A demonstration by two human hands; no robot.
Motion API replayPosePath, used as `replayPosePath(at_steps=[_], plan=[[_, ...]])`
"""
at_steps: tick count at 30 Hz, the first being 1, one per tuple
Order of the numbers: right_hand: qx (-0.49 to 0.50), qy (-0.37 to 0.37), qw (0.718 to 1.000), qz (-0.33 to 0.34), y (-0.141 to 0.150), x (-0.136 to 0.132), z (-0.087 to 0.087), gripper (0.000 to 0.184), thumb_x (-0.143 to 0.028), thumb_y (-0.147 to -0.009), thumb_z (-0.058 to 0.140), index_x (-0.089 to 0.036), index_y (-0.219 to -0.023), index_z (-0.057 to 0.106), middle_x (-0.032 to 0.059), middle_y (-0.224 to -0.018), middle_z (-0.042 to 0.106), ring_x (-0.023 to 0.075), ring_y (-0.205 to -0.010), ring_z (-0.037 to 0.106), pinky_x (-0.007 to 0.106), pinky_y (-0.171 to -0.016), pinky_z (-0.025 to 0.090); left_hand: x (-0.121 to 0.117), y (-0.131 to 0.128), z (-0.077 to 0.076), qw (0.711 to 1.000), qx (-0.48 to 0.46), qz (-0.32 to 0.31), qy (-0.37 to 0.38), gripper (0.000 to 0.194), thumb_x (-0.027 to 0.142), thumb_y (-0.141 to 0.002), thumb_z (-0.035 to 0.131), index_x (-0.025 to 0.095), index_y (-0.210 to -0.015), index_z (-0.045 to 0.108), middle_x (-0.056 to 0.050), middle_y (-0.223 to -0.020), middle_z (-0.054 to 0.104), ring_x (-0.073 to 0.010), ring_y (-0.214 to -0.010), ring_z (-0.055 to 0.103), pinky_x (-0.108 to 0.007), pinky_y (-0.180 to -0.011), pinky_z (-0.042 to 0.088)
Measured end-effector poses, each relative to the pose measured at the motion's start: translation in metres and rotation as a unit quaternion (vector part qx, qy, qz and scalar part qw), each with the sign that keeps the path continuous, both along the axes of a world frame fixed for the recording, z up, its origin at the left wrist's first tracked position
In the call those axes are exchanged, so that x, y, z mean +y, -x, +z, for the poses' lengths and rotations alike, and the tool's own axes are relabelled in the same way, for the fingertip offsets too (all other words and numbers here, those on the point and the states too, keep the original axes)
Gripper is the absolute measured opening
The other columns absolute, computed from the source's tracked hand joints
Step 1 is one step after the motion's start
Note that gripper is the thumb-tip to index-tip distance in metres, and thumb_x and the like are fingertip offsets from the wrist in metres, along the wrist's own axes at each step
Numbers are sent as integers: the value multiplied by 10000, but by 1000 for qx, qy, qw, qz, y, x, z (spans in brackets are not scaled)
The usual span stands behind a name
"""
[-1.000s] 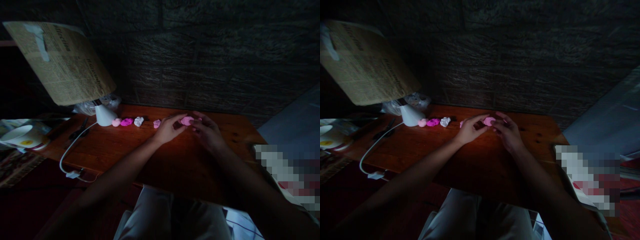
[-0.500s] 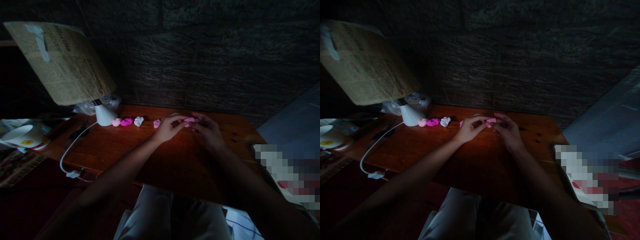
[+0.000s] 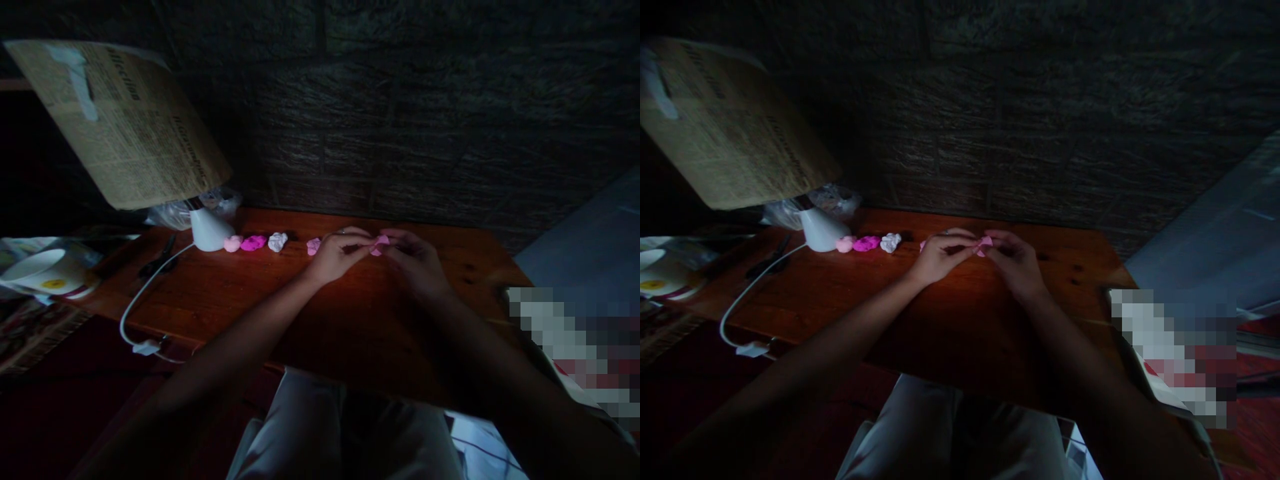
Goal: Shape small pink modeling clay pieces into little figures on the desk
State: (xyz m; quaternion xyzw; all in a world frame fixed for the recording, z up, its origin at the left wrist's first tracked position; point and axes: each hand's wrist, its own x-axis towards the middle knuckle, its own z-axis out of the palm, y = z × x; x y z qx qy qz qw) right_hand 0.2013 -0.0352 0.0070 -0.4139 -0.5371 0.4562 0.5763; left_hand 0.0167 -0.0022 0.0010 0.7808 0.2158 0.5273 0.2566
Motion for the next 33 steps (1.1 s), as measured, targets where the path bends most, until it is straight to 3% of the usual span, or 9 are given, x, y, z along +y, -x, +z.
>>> replayPosePath(at_steps=[4, 7, 11, 14, 21, 33], plan=[[-12, 11, 1000, -8, 0, -1, 1, 364, -388, -696, 870, -247, -1014, 762, 34, -920, 783, 194, -782, 700, 327, -647, 529, 2, 0, 0, 997, -24, -35, 62, 112, 259, -907, 732, 202, -965, 810, -86, -1052, 786, -164, -989, 717, -317, -897, 574], [-9, 22, 1000, -5, 0, -2, 2, 380, -384, -682, 875, -230, -1011, 764, 30, -881, 770, 144, -666, 621, 281, -564, 452, 1, 2, 2, 984, -27, -55, 168, 139, 280, -885, 744, 194, -976, 806, -92, -1080, 779, -151, -932, 705, -261, -764, 559], [2, 30, 999, 11, 2, -2, 4, 386, -378, -664, 882, -224, -997, 763, 11, -822, 742, 95, -559, 495, 258, -507, 373, 0, 4, 6, 938, -51, -65, 338, 176, 278, -854, 756, 188, -1000, 798, -71, -1015, 776, -112, -824, 673, -201, -646, 492], [8, 34, 999, 21, 3, -3, 6, 388, -369, -638, 895, -227, -975, 764, -2, -793, 726, 90, -548, 476, 260, -505, 370, -1, 4, 10, 903, -77, -67, 417, 196, 277, -816, 793, 179, -987, 798, -43, -898, 752, -82, -755, 630, -182, -627, 454], [15, 38, 999, 20, 3, -3, 7, 344, -353, -632, 889, -224, -932, 778, 2, -781, 726, 100, -580, 509, 263, -529, 379, -4, 3, 14, 873, -95, -75, 472, 193, 241, -774, 823, 158, -948, 806, -36, -847, 723, -69, -718, 578, -194, -637, 441], [12, 32, 999, 30, 2, -3, 8, 393, -333, -623, 893, -212, -973, 763, 10, -796, 751, 119, -607, 571, 282, -556, 441, -6, 3, 15, 876, -93, -60, 470, 169, 257, -772, 828, 166, -913, 810, -25, -829, 719, -67, -713, 566, -204, -663, 432]])
